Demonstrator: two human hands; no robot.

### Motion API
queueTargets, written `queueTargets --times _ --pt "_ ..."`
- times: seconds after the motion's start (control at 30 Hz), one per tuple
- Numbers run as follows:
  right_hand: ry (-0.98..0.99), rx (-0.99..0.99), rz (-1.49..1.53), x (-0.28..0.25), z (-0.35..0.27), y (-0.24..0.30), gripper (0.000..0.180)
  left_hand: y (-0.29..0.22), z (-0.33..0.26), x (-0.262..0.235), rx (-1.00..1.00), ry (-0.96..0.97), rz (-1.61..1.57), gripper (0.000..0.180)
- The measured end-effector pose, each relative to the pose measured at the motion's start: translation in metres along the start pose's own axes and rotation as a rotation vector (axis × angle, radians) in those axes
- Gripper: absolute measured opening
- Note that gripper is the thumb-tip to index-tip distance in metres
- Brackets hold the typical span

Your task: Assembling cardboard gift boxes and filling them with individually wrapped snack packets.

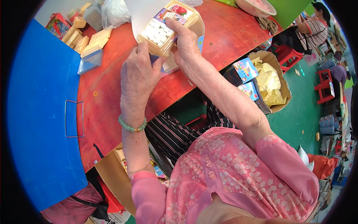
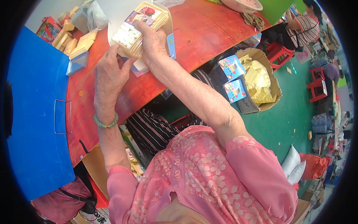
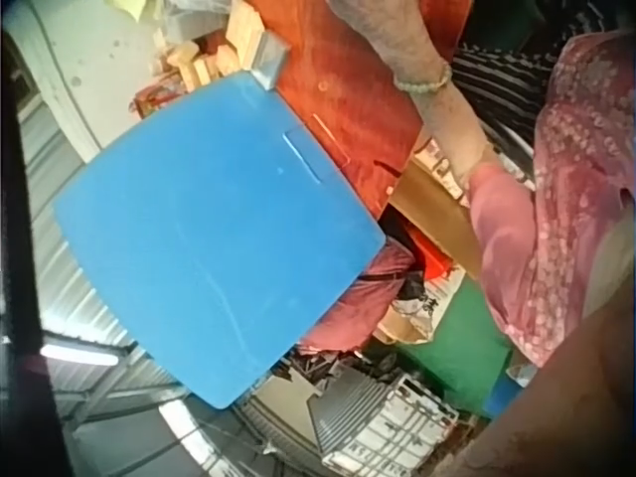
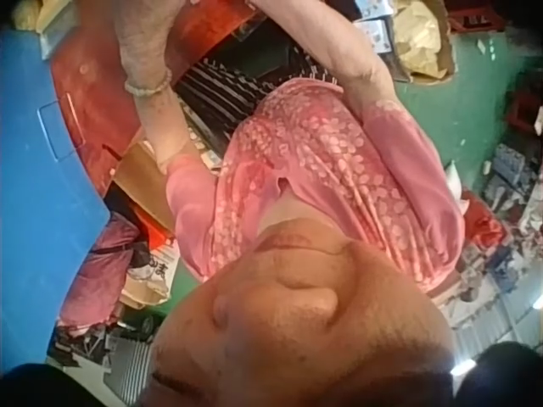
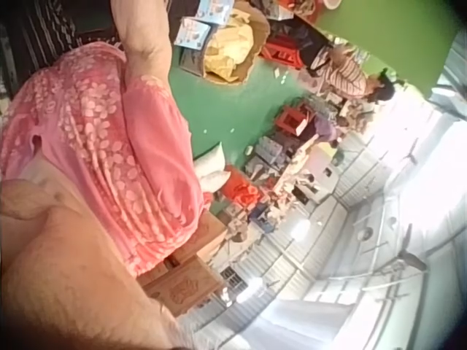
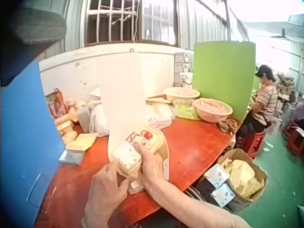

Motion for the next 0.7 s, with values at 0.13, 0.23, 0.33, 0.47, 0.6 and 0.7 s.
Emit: queueTargets --times 0.13,0.23,0.33,0.47,0.6,0.7 --pt "0.092 -0.044 -0.033 0.001 0.002 -0.001 0.045 0.002 -0.004 0.005 -0.051 0.023 -0.015 0.045" --pt "0.111 -0.083 0.01 0.009 0.008 0.005 0.041 0.0 -0.005 0.009 -0.055 -0.012 -0.03 0.051" --pt "0.246 -0.288 -0.316 0.025 0.002 0.027 0.025 0.003 -0.005 0.012 -0.02 -0.036 -0.058 0.055" --pt "0.499 -0.18 -0.833 0.046 0.018 0.077 0.036 0.005 -0.006 0.013 -0.037 -0.025 -0.058 0.053" --pt "0.715 0.0 -0.923 0.039 0.059 0.111 0.036 0.001 -0.004 0.014 -0.041 -0.035 -0.093 0.057" --pt "0.785 0.039 -1.173 0.04 0.056 0.117 0.04 0.006 -0.009 0.017 -0.035 -0.08 -0.111 0.061"
Point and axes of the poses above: each hand's wrist, its own z-axis towards the middle knuckle, its own x-axis out of the palm, y = z × x, the point moved 1 cm from there along z, towards the middle knuckle, and after that the axes turned 1 degree about y, right-handed, at the moved point
